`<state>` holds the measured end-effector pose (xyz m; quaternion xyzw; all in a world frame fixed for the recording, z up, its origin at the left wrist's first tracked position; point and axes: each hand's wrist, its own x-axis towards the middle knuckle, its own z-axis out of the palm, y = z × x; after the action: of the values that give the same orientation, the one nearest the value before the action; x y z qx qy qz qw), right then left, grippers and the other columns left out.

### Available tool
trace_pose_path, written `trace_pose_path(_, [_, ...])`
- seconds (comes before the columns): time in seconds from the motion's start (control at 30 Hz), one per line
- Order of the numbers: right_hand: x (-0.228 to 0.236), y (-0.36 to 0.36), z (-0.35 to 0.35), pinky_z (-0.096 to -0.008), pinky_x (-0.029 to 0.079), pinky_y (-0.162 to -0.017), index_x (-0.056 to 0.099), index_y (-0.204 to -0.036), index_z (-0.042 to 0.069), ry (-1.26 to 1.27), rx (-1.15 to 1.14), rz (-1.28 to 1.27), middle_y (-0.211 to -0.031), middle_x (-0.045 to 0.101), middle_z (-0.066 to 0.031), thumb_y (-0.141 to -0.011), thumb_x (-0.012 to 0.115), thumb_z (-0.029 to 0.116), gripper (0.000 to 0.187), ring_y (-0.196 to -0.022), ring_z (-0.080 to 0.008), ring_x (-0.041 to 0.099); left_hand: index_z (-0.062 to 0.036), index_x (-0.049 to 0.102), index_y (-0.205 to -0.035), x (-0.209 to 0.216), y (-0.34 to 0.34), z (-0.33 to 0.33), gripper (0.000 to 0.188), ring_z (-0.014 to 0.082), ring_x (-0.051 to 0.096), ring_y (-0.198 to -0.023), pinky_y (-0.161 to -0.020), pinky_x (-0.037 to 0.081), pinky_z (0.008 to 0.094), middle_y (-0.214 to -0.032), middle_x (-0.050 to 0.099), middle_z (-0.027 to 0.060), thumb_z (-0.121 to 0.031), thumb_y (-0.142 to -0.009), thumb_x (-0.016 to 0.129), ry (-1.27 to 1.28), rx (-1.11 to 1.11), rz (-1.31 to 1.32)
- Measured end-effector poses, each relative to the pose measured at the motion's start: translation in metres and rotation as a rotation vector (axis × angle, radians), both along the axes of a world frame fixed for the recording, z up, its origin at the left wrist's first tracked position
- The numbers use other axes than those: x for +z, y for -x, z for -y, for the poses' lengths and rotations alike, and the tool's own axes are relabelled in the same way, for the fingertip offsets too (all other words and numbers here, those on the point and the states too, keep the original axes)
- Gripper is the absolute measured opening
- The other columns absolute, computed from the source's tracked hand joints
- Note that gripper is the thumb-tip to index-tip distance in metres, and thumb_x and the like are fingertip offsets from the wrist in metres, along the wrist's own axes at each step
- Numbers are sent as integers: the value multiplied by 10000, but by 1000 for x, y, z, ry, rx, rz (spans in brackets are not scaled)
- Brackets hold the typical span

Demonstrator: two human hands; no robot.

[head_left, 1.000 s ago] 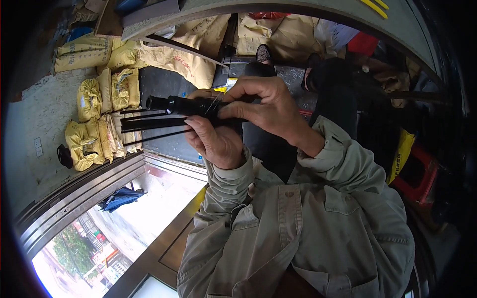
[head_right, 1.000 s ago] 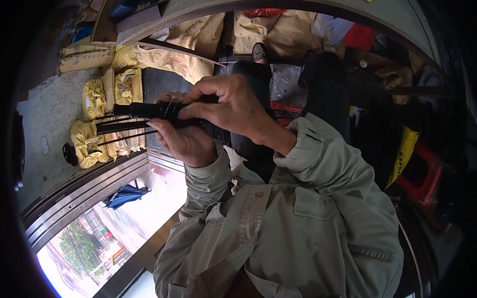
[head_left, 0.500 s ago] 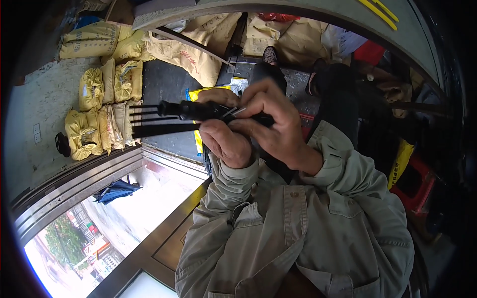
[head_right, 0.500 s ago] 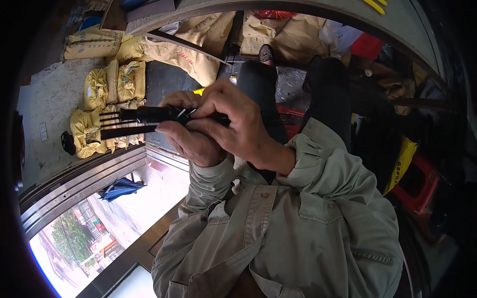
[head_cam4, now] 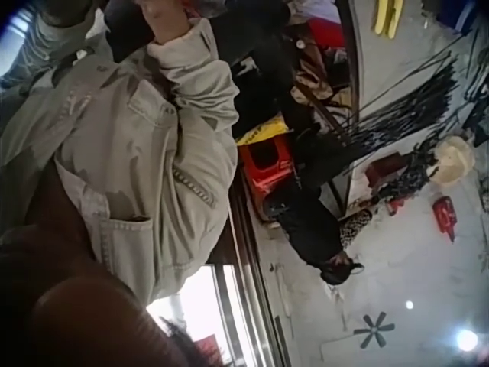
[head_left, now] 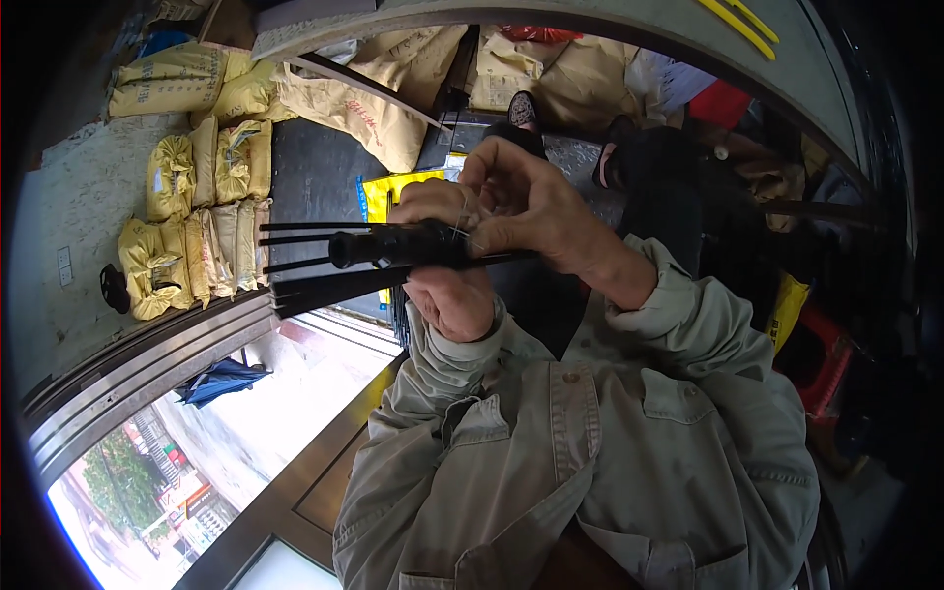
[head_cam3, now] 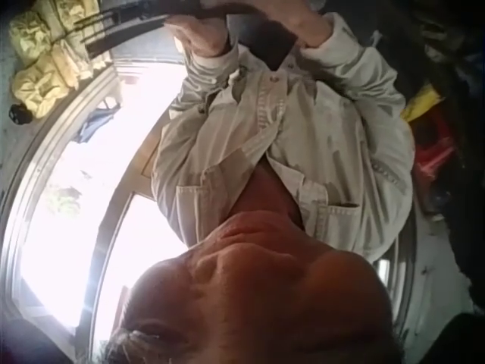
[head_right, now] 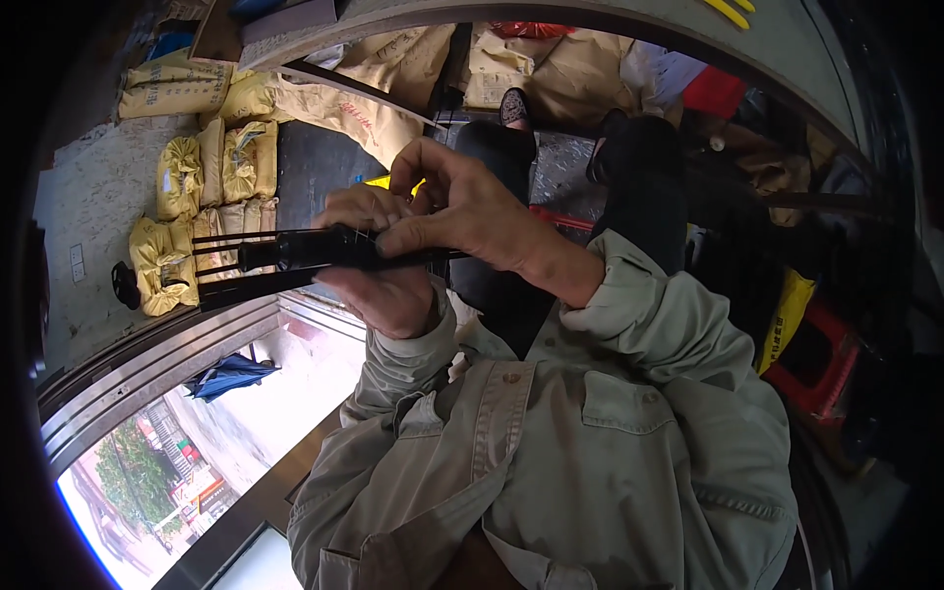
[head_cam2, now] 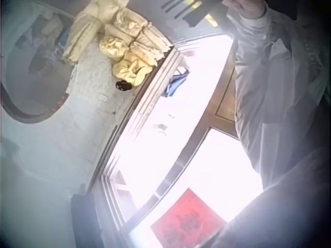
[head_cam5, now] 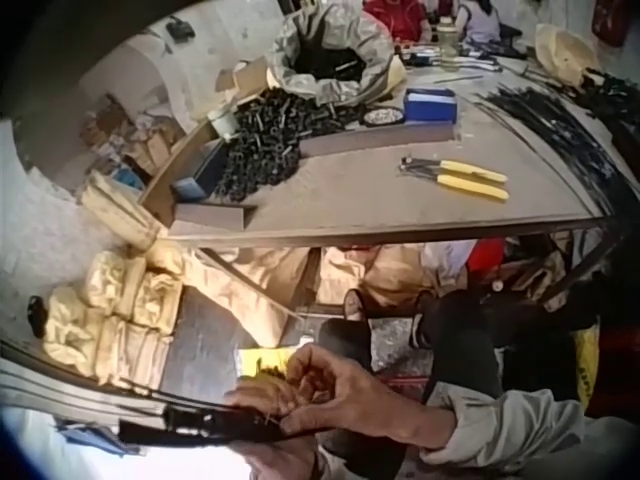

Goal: Assembling black plastic rods into a central hub and using pliers to secure the components.

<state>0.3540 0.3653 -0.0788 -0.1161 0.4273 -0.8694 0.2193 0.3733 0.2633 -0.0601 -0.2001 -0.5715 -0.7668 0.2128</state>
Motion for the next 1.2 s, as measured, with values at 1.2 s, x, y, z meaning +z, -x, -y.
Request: trace_pose_path(1.2, [42,105,-250,-307,440,-685,506,-869,72,-2044,-672,-891,-882,592,-78,-805,615,260,226,-774,-232,580,16,434,-932,28,37,-24,277,231,450,-679,-613,365,305,-851,443,126,81,-675,513,519,-158,-18])
